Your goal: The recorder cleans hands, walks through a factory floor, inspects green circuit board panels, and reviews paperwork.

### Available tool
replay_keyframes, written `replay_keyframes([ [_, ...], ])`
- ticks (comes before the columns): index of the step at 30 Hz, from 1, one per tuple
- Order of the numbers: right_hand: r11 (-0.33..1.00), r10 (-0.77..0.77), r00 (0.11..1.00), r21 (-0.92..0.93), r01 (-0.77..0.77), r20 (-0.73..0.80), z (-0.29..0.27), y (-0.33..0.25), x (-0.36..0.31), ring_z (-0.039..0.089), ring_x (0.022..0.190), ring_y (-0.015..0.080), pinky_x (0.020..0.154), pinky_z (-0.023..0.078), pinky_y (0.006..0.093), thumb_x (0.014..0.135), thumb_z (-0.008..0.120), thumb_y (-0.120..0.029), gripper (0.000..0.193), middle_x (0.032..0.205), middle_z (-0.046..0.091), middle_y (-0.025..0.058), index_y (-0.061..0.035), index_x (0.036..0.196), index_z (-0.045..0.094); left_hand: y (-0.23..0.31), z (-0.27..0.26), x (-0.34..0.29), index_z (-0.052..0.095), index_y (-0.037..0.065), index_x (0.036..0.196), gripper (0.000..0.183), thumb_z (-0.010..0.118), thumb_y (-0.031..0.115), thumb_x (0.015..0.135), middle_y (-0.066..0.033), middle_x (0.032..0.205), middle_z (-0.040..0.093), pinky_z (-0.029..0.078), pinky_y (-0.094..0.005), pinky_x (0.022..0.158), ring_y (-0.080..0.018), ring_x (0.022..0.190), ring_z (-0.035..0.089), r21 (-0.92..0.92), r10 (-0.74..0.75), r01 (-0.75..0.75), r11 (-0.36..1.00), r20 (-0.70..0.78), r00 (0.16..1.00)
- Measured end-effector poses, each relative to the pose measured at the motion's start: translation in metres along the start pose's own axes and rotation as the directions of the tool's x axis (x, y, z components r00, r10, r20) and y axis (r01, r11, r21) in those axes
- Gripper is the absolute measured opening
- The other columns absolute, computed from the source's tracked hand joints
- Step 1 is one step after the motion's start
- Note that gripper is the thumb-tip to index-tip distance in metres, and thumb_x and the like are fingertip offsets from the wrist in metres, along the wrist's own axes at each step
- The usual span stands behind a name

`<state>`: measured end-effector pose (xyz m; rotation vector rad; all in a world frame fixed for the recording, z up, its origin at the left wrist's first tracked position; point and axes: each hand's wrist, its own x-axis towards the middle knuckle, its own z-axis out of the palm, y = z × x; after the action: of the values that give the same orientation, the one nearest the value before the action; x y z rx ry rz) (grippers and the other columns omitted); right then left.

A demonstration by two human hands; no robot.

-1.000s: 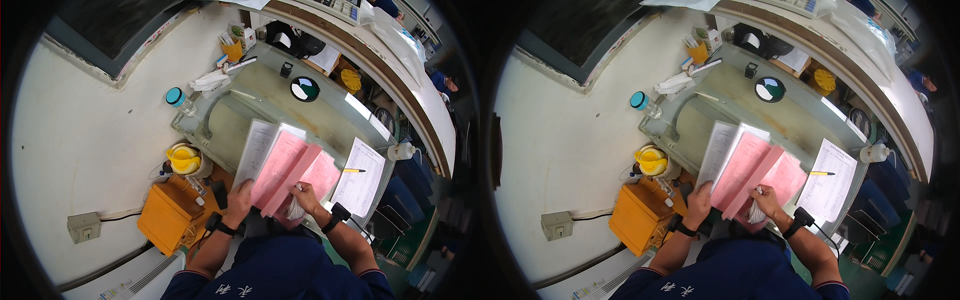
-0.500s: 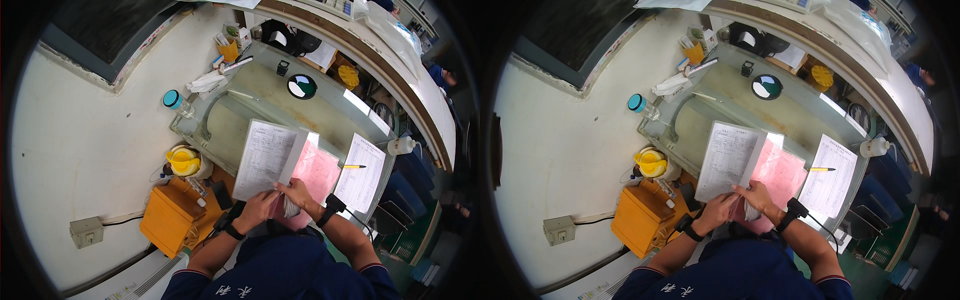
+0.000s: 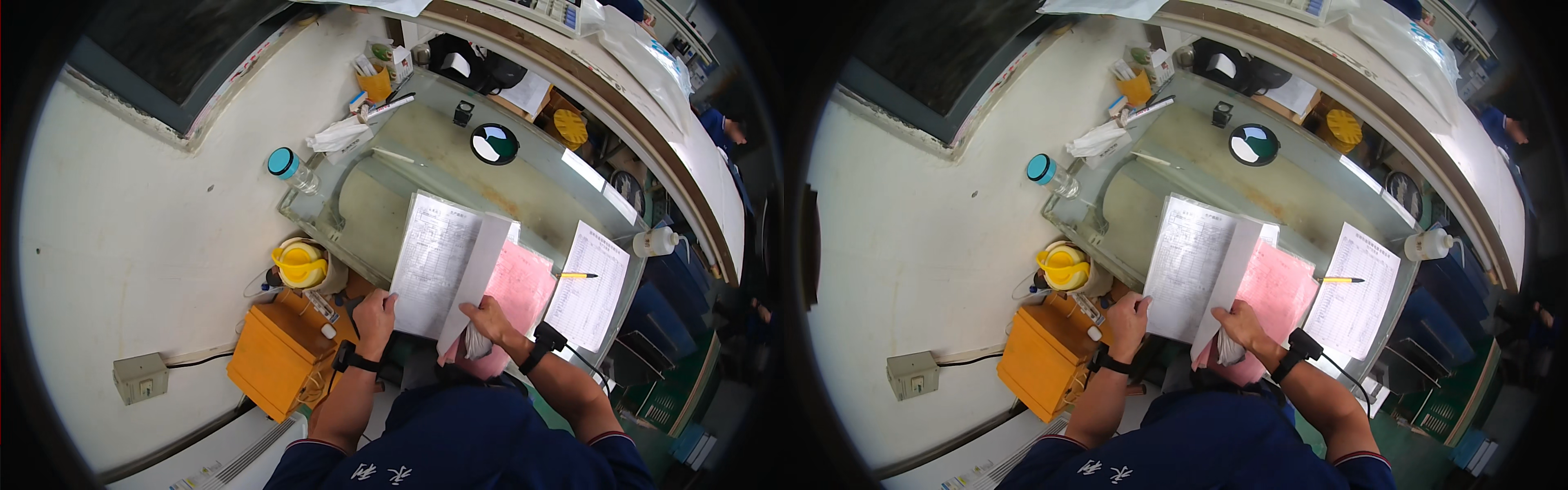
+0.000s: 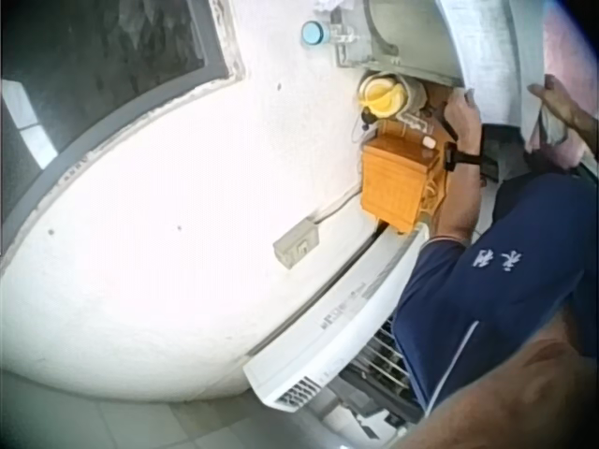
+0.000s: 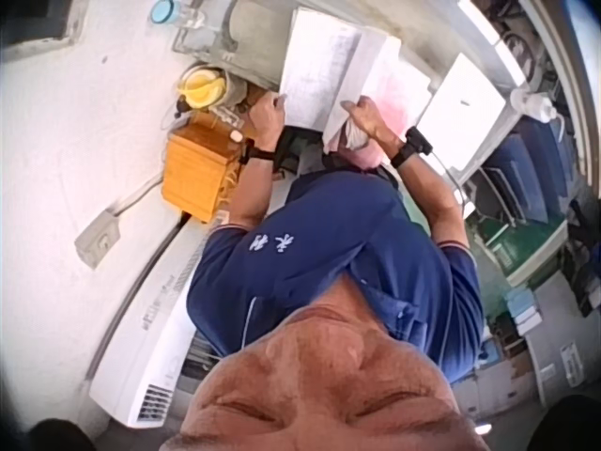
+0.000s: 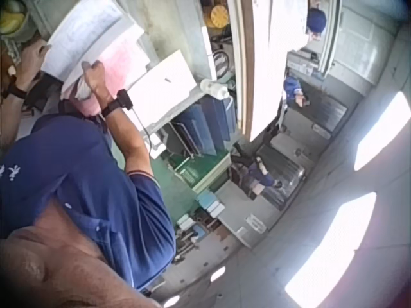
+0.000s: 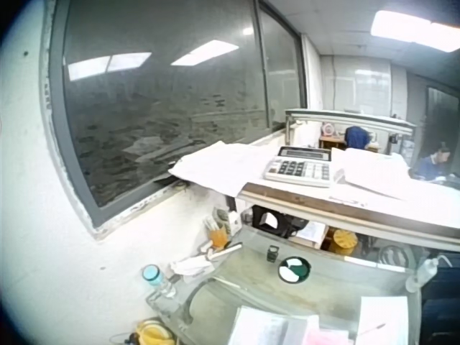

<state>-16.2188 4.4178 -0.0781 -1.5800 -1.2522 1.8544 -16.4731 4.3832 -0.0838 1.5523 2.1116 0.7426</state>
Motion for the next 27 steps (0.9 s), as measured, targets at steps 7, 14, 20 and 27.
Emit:
replay_keyframes([
  [7,0.998,-0.051,0.999,0.027,0.051,0.004,-0.002,0.003,-0.003,0.063,0.094,0.0204,0.084,0.048,0.0332,0.089,0.055,-0.018,0.034,0.100,0.068,0.0153,0.0082,0.109,0.062,0.032,-0.011,-0.003,0.066,0.000,0.096,0.019,0.060,0.001,0.079,-0.0164,0.097,0.066,0.050,-0.0419,0.070,-0.0382,0.085,0.062,-0.058,0.357,-0.376,0.925,-0.210,0.910],
  [14,0.998,-0.056,0.997,0.015,0.056,0.047,0.006,-0.011,-0.010,0.063,0.095,0.0207,0.083,0.048,0.0316,0.089,0.060,-0.025,0.039,0.100,0.068,0.0157,0.0078,0.111,0.061,0.068,0.013,-0.032,0.061,0.003,0.107,0.028,0.053,-0.002,0.081,-0.0191,0.099,0.064,0.050,-0.0421,0.072,-0.0388,0.084,0.062,-0.348,0.400,-0.335,0.876,0.133,0.907],
  [20,0.991,-0.044,0.999,-0.122,0.045,0.010,0.002,-0.010,-0.006,0.064,0.096,0.0237,0.083,0.049,0.0348,0.090,0.059,-0.026,0.038,0.102,0.068,0.0185,0.0041,0.112,0.062,0.064,0.017,-0.025,0.063,0.001,0.102,0.022,0.063,0.010,0.082,-0.0166,0.099,0.064,0.050,-0.0406,0.076,-0.0364,0.089,0.061,-0.469,0.523,-0.364,0.805,0.269,0.809],
  [27,0.991,-0.026,1.000,-0.134,0.024,-0.016,0.002,-0.012,-0.010,0.064,0.098,0.0272,0.085,0.049,0.0367,0.090,0.057,-0.023,0.035,0.104,0.068,0.0188,0.0042,0.112,0.062,-0.009,0.004,-0.004,0.062,0.000,0.084,0.026,0.078,0.018,0.074,-0.0159,0.079,0.064,0.048,-0.0374,0.058,-0.0314,0.066,0.061,-0.079,-0.062,0.059,0.995,-0.039,0.997],
])
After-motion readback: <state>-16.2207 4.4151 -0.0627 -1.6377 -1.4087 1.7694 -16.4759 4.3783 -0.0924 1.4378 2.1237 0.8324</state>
